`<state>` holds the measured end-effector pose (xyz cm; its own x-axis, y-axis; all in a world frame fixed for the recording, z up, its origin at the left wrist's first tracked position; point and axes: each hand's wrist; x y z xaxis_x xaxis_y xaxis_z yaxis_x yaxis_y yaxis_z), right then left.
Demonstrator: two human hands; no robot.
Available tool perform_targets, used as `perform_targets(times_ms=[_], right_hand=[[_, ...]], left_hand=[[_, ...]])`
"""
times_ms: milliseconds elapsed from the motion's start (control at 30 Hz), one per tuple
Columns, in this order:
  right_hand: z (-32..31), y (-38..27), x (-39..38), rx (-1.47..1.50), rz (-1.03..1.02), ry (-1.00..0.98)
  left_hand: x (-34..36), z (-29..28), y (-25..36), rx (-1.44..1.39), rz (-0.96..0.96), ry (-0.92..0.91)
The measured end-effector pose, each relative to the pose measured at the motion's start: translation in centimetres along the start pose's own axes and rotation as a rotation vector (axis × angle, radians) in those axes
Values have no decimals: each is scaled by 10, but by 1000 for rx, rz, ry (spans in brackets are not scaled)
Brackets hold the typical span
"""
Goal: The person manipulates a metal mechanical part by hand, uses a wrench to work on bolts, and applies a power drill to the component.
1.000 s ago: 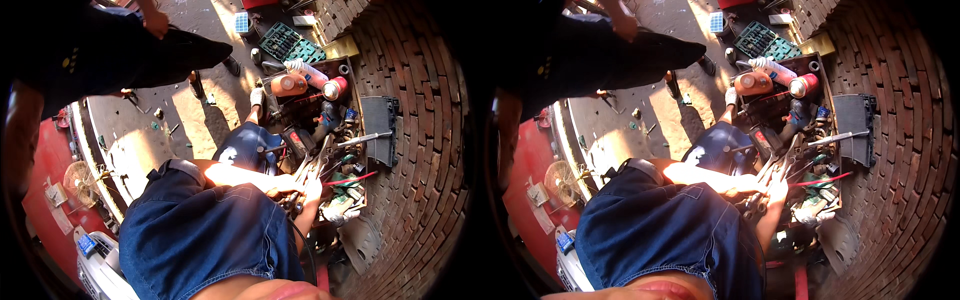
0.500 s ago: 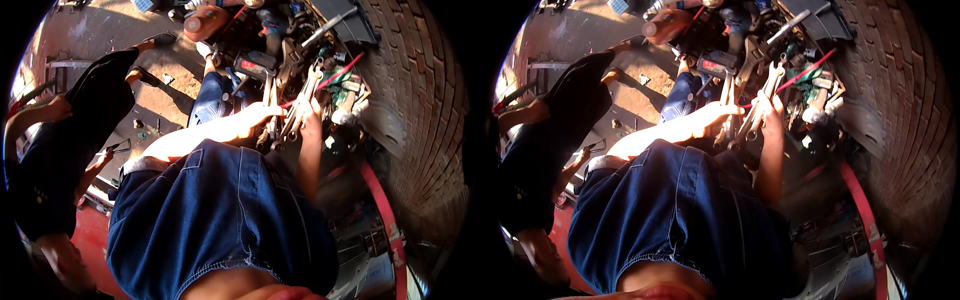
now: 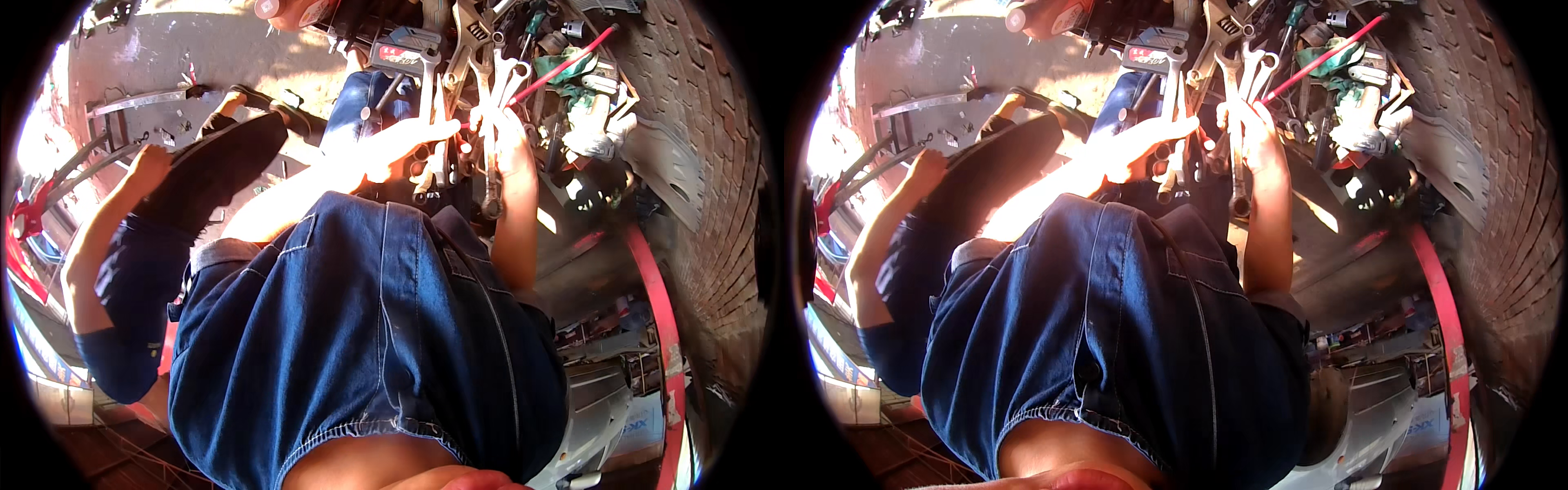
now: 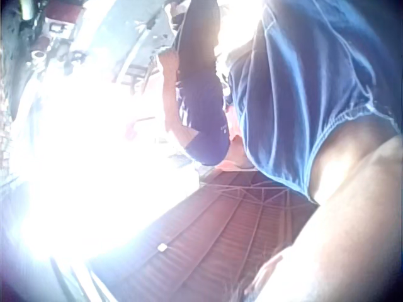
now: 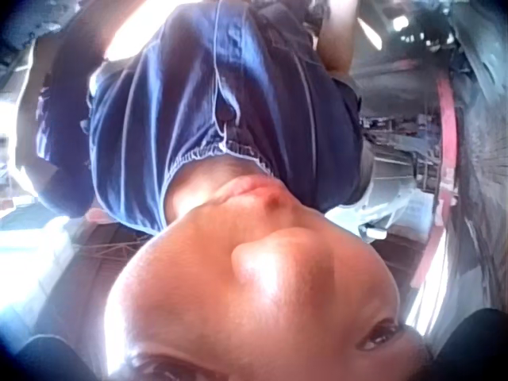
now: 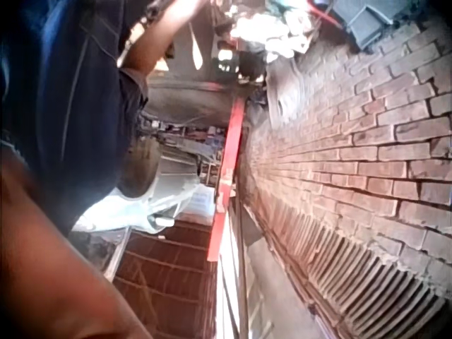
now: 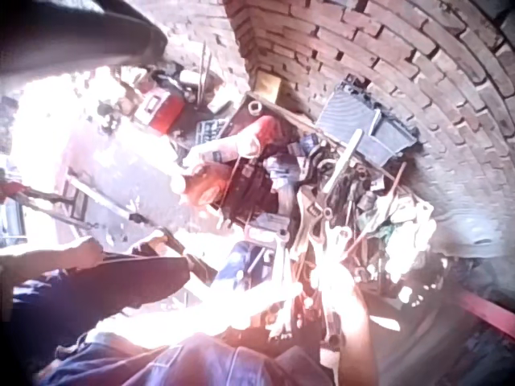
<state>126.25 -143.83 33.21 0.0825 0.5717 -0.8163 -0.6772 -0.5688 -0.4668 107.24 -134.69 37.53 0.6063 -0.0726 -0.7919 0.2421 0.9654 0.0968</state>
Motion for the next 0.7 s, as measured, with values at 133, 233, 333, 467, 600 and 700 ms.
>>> perform_targets(times_ms=[133,233,333,467,600,700], right_hand=[[-2,16,10,32,-57,15],[2,21,13,126,4,87],[8,23,15,195,-38,159],[12,19,22,268,90,51],[11,24,24,319,-10,50],[2,35,29,319,-14,-8]], left_hand=[[12,18,-5,23,124,51],[28,14,-20,184,213,5],[43,1,-31,416,159,1],[38,14,-22,638,138,38],[50,2,-34,1058,218,193],[31,30,0,1298,237,147]])
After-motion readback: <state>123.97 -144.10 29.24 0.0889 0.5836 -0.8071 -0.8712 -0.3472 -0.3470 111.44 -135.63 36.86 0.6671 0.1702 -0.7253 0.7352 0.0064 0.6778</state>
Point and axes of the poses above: each hand's wrist, its own x-axis towards the middle knuckle, its own z-axis out of the palm, y = z × x, and after that the axes turned 3 degrees about x, right-handed
